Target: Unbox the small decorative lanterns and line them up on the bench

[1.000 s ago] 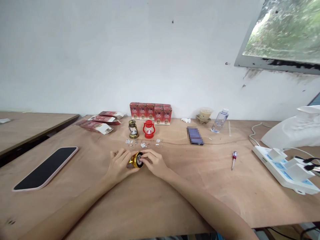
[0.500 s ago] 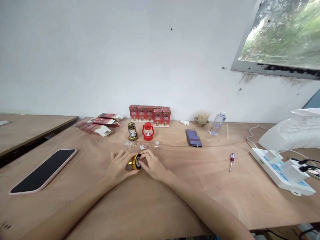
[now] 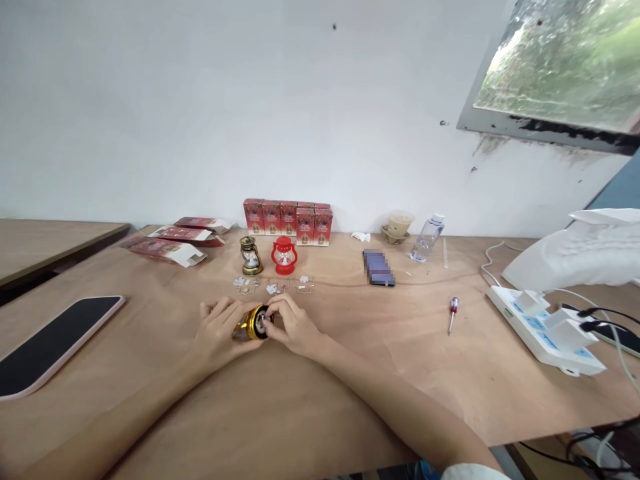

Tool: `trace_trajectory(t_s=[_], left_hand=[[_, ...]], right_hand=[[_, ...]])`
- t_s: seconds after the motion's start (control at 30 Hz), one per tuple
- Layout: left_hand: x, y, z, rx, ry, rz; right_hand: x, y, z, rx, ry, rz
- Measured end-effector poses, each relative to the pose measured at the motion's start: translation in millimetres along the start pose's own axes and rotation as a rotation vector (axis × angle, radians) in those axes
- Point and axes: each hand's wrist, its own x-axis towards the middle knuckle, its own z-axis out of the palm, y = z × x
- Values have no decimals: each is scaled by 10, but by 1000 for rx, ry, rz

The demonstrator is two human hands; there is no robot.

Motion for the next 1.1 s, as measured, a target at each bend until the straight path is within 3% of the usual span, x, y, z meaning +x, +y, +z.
trace_trajectory(t_s=[0.27, 1.1], left_hand=[[21, -28, -10, 9, 1, 24], [-29, -4, 67, 25, -8, -80]], right_hand=[[7, -13, -10, -28, 73, -75], [-23, -35, 18, -47, 32, -13]])
